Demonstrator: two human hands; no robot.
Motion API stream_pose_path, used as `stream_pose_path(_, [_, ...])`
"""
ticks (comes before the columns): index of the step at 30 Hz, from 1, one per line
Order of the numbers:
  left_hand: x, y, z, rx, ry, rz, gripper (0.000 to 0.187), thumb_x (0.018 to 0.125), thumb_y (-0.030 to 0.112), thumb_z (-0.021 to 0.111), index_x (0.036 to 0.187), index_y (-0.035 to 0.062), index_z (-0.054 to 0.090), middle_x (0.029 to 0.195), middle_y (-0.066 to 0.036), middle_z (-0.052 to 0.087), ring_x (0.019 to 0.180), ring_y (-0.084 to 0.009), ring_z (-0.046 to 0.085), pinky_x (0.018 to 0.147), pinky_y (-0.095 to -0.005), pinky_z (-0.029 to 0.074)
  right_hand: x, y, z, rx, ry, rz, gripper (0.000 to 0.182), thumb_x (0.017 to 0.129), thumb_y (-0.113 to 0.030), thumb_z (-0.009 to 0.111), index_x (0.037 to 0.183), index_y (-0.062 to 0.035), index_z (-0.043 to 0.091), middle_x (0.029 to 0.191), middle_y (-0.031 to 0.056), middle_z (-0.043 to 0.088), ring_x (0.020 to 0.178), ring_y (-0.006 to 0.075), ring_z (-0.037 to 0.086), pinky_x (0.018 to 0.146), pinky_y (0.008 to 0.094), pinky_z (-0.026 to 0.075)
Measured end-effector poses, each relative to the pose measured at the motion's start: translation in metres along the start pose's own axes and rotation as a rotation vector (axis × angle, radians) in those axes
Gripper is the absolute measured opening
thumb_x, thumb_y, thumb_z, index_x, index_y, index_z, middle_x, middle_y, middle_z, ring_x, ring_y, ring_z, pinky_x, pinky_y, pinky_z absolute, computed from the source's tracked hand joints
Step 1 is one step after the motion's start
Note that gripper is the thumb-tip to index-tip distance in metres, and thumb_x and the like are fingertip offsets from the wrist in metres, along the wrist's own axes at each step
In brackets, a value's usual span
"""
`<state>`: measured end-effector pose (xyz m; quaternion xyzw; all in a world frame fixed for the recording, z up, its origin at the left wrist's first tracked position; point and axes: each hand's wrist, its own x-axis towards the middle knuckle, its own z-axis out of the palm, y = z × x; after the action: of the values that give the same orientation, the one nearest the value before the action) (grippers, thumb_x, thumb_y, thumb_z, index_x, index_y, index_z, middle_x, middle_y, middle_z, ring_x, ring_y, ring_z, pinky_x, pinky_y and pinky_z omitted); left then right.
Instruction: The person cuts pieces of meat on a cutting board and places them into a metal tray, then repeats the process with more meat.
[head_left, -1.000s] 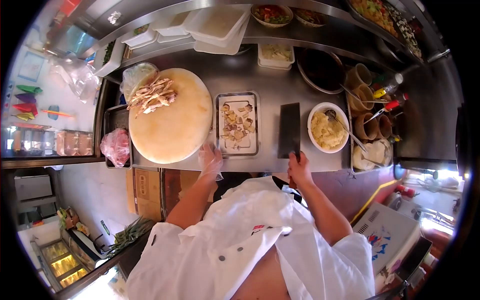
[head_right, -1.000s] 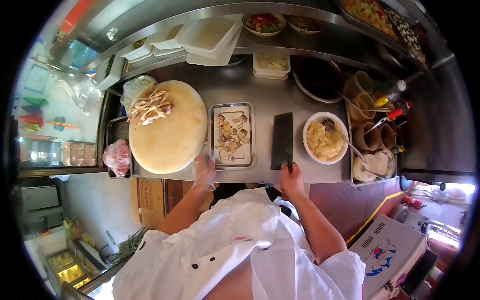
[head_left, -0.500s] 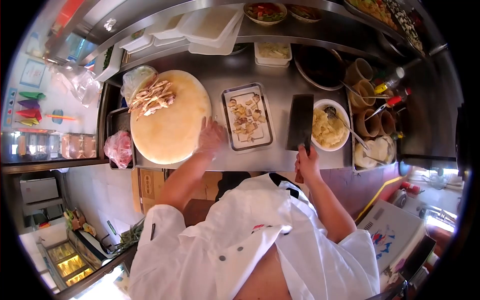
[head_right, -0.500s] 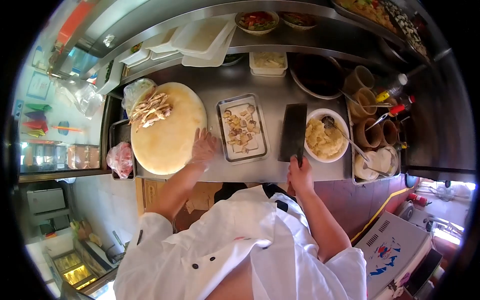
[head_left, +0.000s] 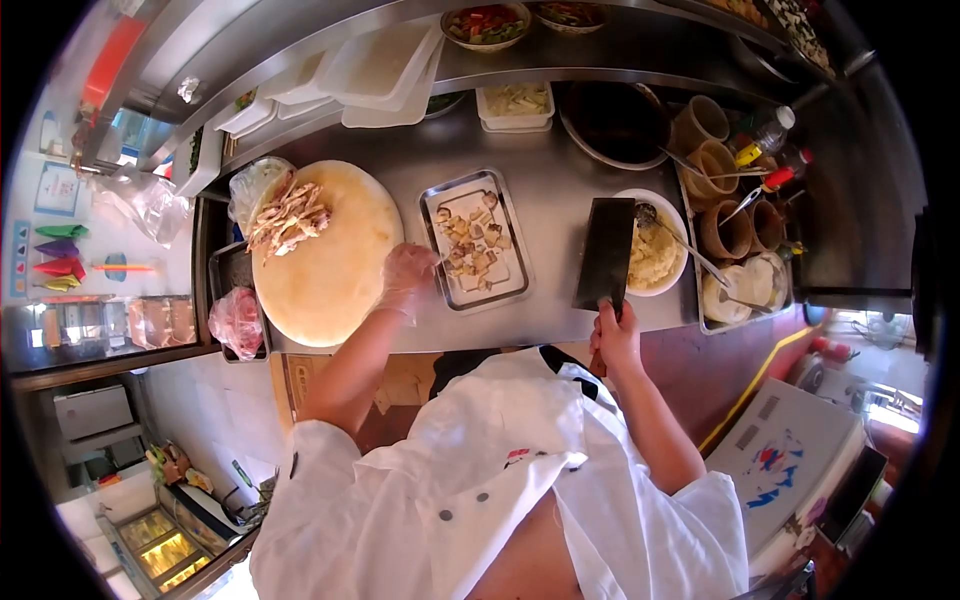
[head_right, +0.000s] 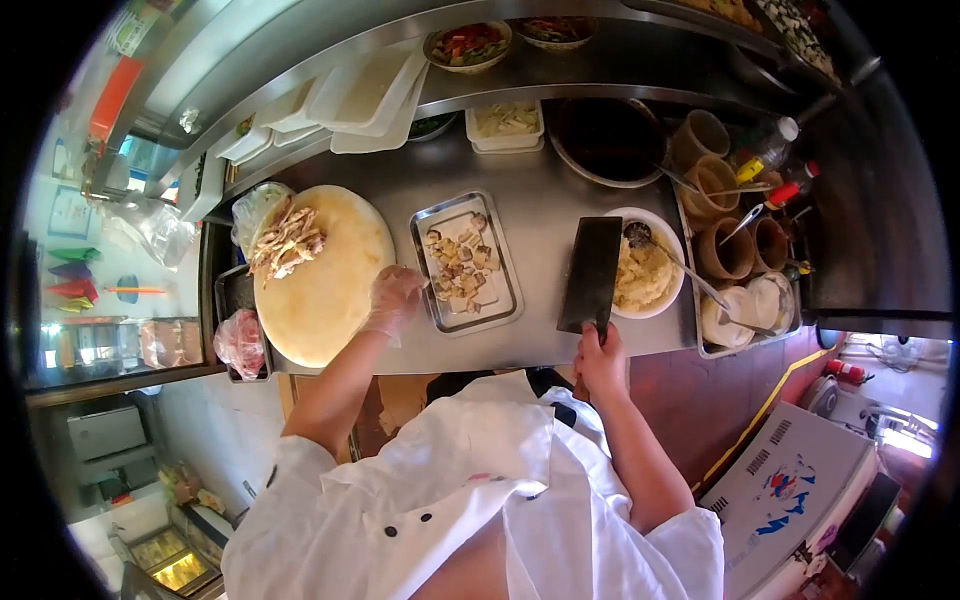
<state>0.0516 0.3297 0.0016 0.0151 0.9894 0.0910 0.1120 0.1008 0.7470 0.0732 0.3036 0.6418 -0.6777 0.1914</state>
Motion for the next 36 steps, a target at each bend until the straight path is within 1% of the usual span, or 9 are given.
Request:
stream_pose_path(2, [-0.011, -0.01, 0.035, -0.458, 0.324, -0.045, 0.027, 0.094, 0.021, 0.071, 0.12, 0.0168, 0.075, 0.122, -0.009, 0.077, 0.125, -0.0347, 0.068, 0.112, -0.0479, 0.051, 0.002, 0.0, -0.002, 0.006, 0.002, -0.005, 0.021, 0.111, -0.025, 0.061, 0.107, -0.0061, 0.053, 0.072, 0.0021, 0.052, 0.05, 0.0133, 0.05, 0.045, 0.0345, 0.045])
stream_pose_path(6, [-0.027, -0.004, 0.08, -0.415, -0.016, -0.501, 0.039, 0.095, 0.033, 0.073, 0.128, 0.0107, 0.069, 0.114, -0.013, 0.08, 0.107, -0.0354, 0.076, 0.094, -0.0449, 0.06, 0.006, -0.006, 0.001, 0.017, -0.025, -0.026, 0.022, 0.111, -0.026, 0.061, 0.107, -0.0057, 0.053, 0.072, 0.0025, 0.053, 0.05, 0.0134, 0.05, 0.044, 0.034, 0.045])
stream_pose_path(16, [-0.038, -0.005, 0.103, -0.727, -0.186, -0.764, 0.04, 0.093, 0.04, 0.069, 0.116, 0.0079, 0.073, 0.117, -0.024, 0.077, 0.116, -0.0391, 0.073, 0.096, -0.048, 0.057, 0.01, -0.01, 0.038, -0.196, -0.167, -0.085, 0.027, 0.11, -0.028, 0.065, 0.098, -0.0072, 0.053, 0.068, 0.0023, 0.054, 0.049, 0.0135, 0.053, 0.043, 0.0338, 0.046])
stream_pose_path(19, [-0.057, -0.021, 0.098, -0.531, -0.101, -0.768, 0.041, 0.094, 0.038, 0.072, 0.119, 0.0054, 0.072, 0.106, -0.021, 0.078, 0.106, -0.0266, 0.078, 0.09, -0.039, 0.06, 0.0, -0.01, 0.06, -0.278, -0.225, -0.094, 0.028, 0.11, -0.029, 0.065, 0.097, -0.0074, 0.053, 0.067, 0.0023, 0.055, 0.049, 0.0134, 0.053, 0.043, 0.034, 0.045])
stream_pose_path(23, [-0.095, -0.047, 0.096, -1.113, -0.166, -0.73, 0.04, 0.101, 0.027, 0.069, 0.135, 0.0062, 0.07, 0.119, -0.017, 0.078, 0.111, -0.0261, 0.076, 0.095, -0.0394, 0.06, -0.019, -0.017, 0.092, -0.308, -0.279, -0.021, 0.029, 0.11, -0.03, 0.066, 0.096, -0.0077, 0.054, 0.065, 0.0015, 0.054, 0.049, 0.0131, 0.053, 0.044, 0.0338, 0.044])
stream_pose_path(28, [-0.12, -0.088, 0.054, -0.666, 0.056, -0.401, 0.036, 0.101, 0.028, 0.065, 0.134, 0.0136, 0.07, 0.118, -0.019, 0.078, 0.107, -0.0386, 0.075, 0.096, -0.047, 0.06, -0.021, -0.005, 0.13, -0.535, -0.317, -0.086, 0.032, 0.11, -0.034, 0.065, 0.096, -0.0072, 0.055, 0.065, 0.0017, 0.055, 0.049, 0.0139, 0.054, 0.045, 0.0347, 0.045])
stream_pose_path(30, [-0.117, -0.121, -0.004, -0.708, 0.063, -0.502, 0.033, 0.102, 0.026, 0.063, 0.133, 0.0164, 0.07, 0.122, -0.019, 0.076, 0.112, -0.0411, 0.073, 0.101, -0.0482, 0.058, -0.022, -0.001, 0.153, -0.607, -0.319, -0.086, 0.034, 0.11, -0.036, 0.065, 0.096, -0.0067, 0.056, 0.064, 0.0017, 0.055, 0.049, 0.0141, 0.054, 0.046, 0.0346, 0.046])
stream_pose_path(33, [-0.087, -0.228, -0.006, -0.391, 0.537, -0.371, 0.04, 0.099, 0.021, 0.066, 0.137, 0.0057, 0.066, 0.13, -0.022, 0.068, 0.12, -0.0423, 0.064, 0.104, -0.0531, 0.052, -0.035, 0.002, 0.195, -0.592, -0.348, -0.056, 0.036, 0.11, -0.038, 0.065, 0.096, -0.0061, 0.057, 0.065, 0.0019, 0.056, 0.05, 0.0142, 0.055, 0.046, 0.0339, 0.046])
stream_pose_path(36, [-0.044, -0.326, -0.032, -0.128, 0.63, -0.498, 0.043, 0.096, 0.021, 0.07, 0.138, 0.0127, 0.062, 0.129, -0.016, 0.068, 0.122, -0.0369, 0.062, 0.104, -0.0502, 0.052, -0.046, 0.003, 0.235, -0.634, -0.345, -0.044, 0.036, 0.11, -0.039, 0.065, 0.097, -0.0056, 0.058, 0.067, 0.0018, 0.057, 0.052, 0.0136, 0.056, 0.047, 0.0332, 0.047])
